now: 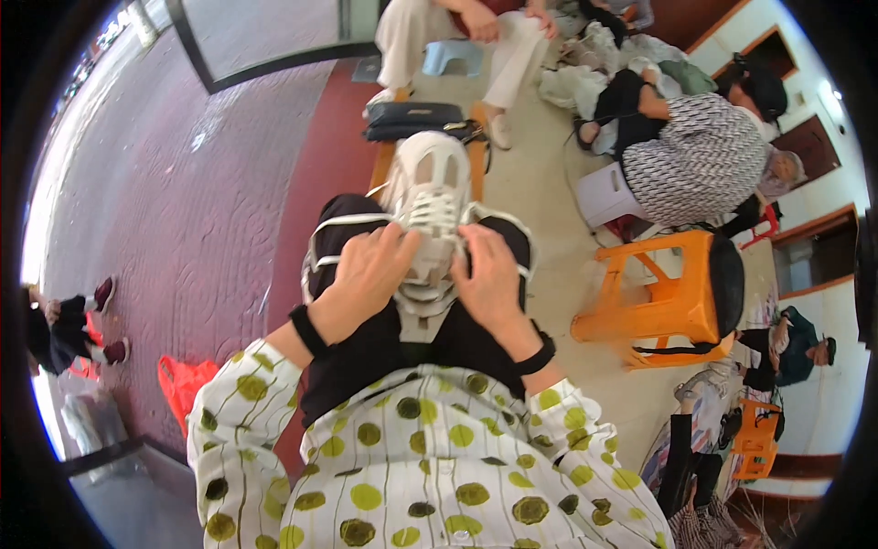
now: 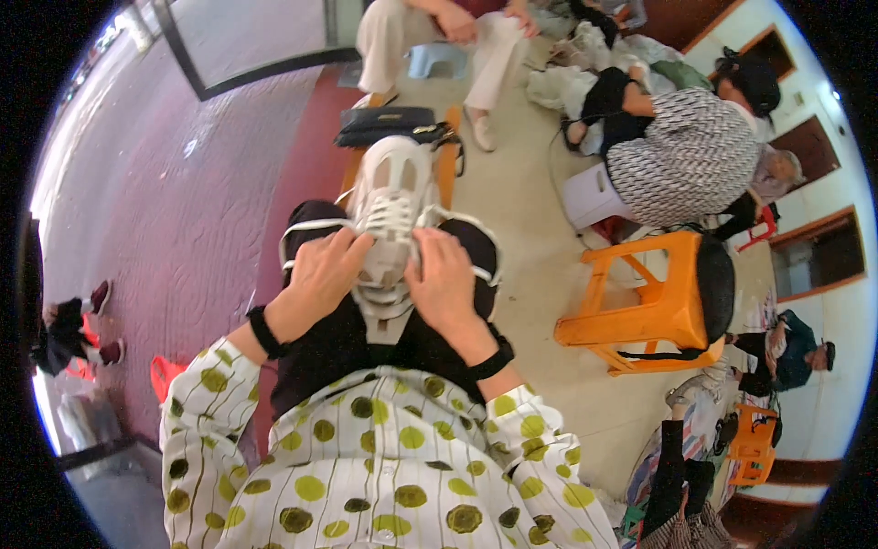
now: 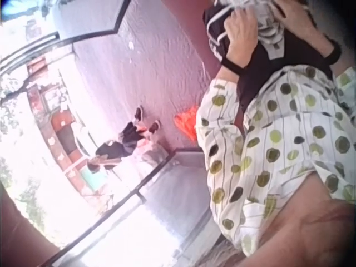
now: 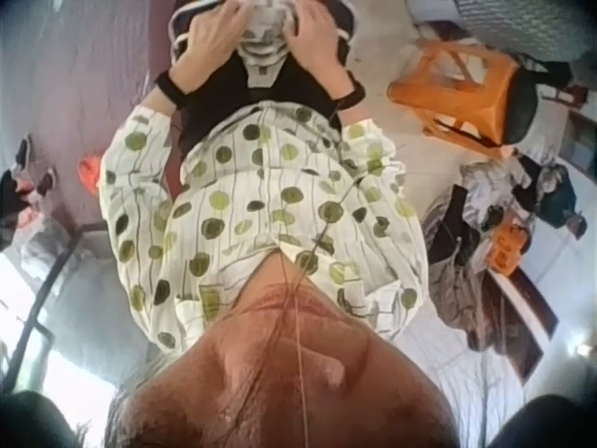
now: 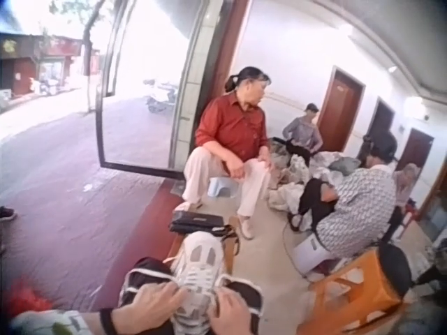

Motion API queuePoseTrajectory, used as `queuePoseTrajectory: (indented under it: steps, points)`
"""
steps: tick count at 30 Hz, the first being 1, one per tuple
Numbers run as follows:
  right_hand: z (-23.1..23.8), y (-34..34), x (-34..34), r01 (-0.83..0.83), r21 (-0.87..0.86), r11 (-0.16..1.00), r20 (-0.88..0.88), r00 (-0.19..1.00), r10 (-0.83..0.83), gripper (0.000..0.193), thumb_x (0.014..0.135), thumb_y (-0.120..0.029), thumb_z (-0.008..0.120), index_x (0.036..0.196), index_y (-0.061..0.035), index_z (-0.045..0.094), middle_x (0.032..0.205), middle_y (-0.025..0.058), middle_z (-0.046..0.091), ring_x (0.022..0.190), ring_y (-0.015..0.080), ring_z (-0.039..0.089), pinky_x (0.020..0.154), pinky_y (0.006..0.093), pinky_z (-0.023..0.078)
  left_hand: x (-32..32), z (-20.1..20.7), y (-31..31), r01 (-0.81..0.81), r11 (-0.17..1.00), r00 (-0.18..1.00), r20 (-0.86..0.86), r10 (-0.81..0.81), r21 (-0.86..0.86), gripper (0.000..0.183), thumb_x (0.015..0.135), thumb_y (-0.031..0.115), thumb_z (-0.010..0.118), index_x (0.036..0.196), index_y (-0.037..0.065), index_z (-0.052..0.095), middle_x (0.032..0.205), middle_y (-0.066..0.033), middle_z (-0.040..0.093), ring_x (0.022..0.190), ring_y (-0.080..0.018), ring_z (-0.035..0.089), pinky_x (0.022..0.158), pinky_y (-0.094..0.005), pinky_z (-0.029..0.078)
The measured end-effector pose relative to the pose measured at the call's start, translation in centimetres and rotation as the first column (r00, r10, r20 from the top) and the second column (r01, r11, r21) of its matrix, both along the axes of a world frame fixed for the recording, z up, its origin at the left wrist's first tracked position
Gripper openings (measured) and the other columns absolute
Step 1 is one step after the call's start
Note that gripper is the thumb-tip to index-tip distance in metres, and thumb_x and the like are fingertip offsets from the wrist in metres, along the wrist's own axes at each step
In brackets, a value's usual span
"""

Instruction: The recorder is threading laces into a white sneaker while it is positioned on their lap.

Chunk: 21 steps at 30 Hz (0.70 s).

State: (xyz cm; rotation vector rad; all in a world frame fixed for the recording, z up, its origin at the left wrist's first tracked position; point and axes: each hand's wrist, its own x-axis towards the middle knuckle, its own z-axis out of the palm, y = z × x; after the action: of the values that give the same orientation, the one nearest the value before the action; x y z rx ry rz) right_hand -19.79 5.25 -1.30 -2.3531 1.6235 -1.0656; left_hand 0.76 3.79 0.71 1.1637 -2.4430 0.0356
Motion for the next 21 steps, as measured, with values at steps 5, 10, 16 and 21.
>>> queuePoseTrajectory:
  steps: [5,10,16,21]
  points:
    - [-1.0,0.3,0.4,-0.037,-0.066,0.997,0.000,0.999,0.038,0.042,0.077,-0.010,0.065,0.116,0.0007,0.055,0.113,0.0175,0.059,0.101,0.0344,0.056,0.086,0.0416,0.045,-0.5,1.0,0.5,-0.073,0.996,0.963,0.263,0.058,0.048,0.036,0.070,0.004,0.067,0.102,0.006,0.051,0.084,-0.0071,0.054,0.079,-0.0239,0.062,0.063,-0.0353,0.048]
    - [-0.4,0.6,0.1,-0.049,-0.095,0.994,0.001,0.999,0.049,0.044,0.076,-0.008,0.067,0.116,0.0015,0.055,0.112,0.0175,0.059,0.098,0.0331,0.057,0.083,0.0404,0.046,-1.7,2.3,0.7,-0.105,0.994,0.899,0.431,0.082,0.030,0.033,0.071,0.012,0.071,0.097,0.008,0.052,0.087,-0.0066,0.057,0.080,-0.0219,0.062,0.063,-0.0317,0.047]
    - [-0.2,1.0,-0.1,-0.049,-0.082,0.995,-0.020,0.999,0.047,0.043,0.079,-0.011,0.067,0.118,0.0022,0.054,0.114,0.0184,0.059,0.097,0.0333,0.057,0.082,0.0405,0.047,-2.2,2.2,0.4,-0.120,0.992,0.899,0.421,0.121,-0.028,0.027,0.072,0.016,0.070,0.093,0.010,0.054,0.085,-0.0057,0.058,0.077,-0.0188,0.062,0.062,-0.0304,0.048]
    - [-0.4,1.0,0.0,-0.053,-0.086,0.995,-0.018,0.998,0.052,0.043,0.079,-0.012,0.067,0.118,0.0021,0.054,0.114,0.0180,0.059,0.097,0.0326,0.057,0.082,0.0396,0.047,-2.8,2.6,0.5,-0.158,0.987,0.871,0.474,0.127,0.024,0.033,0.071,0.014,0.072,0.098,0.007,0.054,0.090,-0.0093,0.058,0.083,-0.0221,0.063,0.063,-0.0323,0.049]
